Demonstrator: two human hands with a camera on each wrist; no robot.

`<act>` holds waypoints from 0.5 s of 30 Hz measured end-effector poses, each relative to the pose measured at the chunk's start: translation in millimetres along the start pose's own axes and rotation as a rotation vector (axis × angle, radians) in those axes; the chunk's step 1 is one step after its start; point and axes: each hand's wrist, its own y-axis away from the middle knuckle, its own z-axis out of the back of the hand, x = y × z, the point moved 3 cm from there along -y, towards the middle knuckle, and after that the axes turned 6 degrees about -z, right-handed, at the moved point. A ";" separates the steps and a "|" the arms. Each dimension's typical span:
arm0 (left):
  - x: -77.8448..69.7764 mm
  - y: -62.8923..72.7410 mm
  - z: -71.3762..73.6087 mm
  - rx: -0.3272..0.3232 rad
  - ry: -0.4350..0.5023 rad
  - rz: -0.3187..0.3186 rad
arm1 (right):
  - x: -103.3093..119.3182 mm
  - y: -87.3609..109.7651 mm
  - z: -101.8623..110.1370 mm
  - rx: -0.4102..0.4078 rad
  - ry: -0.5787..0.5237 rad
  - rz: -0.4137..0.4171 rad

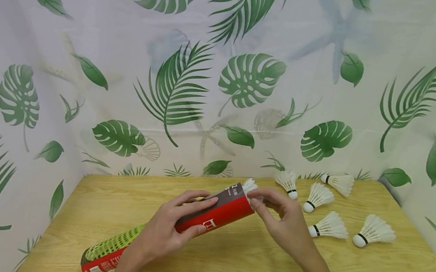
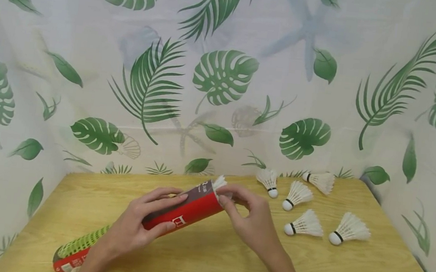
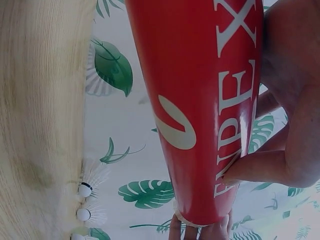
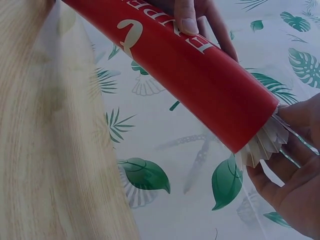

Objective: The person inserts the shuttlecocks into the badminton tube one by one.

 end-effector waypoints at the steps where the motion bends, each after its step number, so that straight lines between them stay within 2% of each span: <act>1: 0.0 0.2 -0.1 0.001 0.000 -0.001 | 0.0 0.1 -0.2 0.003 0.001 0.001; 15: 1.4 0.3 -0.3 -0.001 -0.004 -0.015 | 0.6 -1.0 -3.7 0.055 -0.040 -0.018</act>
